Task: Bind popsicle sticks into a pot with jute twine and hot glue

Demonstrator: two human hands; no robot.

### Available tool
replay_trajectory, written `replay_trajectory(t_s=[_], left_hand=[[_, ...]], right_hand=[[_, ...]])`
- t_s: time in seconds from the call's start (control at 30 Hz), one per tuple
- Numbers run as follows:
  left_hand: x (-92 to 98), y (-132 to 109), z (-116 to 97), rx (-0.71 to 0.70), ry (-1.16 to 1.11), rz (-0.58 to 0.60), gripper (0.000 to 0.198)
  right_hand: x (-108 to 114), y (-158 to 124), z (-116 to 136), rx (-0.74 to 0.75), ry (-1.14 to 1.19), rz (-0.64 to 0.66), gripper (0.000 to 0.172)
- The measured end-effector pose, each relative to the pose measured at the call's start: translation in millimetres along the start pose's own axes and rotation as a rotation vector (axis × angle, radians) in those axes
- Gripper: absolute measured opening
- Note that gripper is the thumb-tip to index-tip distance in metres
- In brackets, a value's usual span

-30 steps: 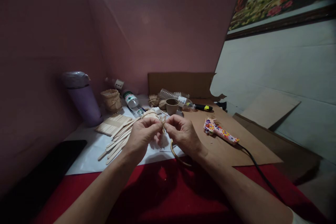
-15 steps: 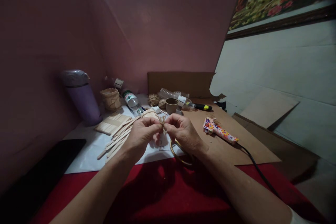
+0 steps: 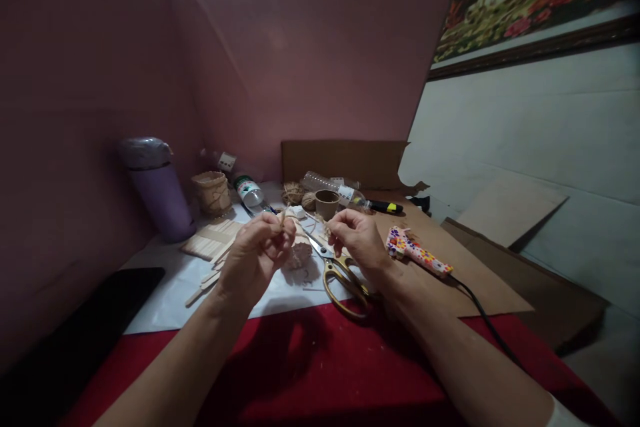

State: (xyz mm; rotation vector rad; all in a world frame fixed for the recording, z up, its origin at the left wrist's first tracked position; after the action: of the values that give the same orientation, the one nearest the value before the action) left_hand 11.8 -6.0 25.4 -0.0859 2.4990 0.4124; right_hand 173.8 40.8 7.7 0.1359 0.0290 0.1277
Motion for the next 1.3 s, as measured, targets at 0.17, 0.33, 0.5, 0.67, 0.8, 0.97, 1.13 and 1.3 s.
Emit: replay_trajectory(t_s=[0.17, 0.33, 0.5, 0.67, 0.8, 0.97, 1.13, 1.3], left_hand=[[-0.6, -0.4, 11.8, 0.035, 0.133, 0.040, 0.020], [2.4, 0.5, 24.2, 0.011, 0.245, 0.209, 0.021], [4.3, 1.5, 25.6, -0.037, 0.353, 0.170, 0.018], [1.7, 2.2, 21.2, -0.058, 0.248, 0.070, 0.012], [2.2, 1.3, 20.8, -0.038, 0.246, 0.072, 0.015], [3.3, -0.2, 24.3, 0.000, 0.222, 0.040, 0.020], [-0.2, -2.9, 23.5, 0.000, 0.210, 0.062, 0.025], [-0.1, -3.5, 12.1, -0.093, 0.348, 0.062, 0.035]], right_hand=[[-12.5, -10.4, 4.3, 0.003, 0.140, 0.179, 0.019], [-18.8, -19.2, 3.5, 0.137, -0.055, 0.114, 0.017], [-19.2, -22.1, 3.1, 0.309, -0.213, 0.030, 0.008], [-17.6, -19.9, 0.3, 0.309, -0.186, -0.002, 0.009], [-18.5, -20.0, -0.3, 0.239, -0.149, 0.077, 0.008], [-19.7, -27.7, 5.8, 0.349, -0.414, 0.003, 0.018], [-23.1, -33.1, 4.3, 0.551, -0.716, -0.017, 0.007], [-13.6, -30.4, 16.5, 0.563, -0.614, -0.099, 0.014]])
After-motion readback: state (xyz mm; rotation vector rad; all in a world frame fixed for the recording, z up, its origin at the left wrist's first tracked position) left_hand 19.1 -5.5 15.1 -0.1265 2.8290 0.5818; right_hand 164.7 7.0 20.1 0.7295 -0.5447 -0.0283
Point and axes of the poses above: each hand's wrist, its own y-axis towards the middle knuckle, its own x-axis out of the back of the hand, z = x × y, the point moved 3 cm from there along y, towards the middle knuckle, and after that the axes turned 12 degrees about -x, right-handed, at the moved point
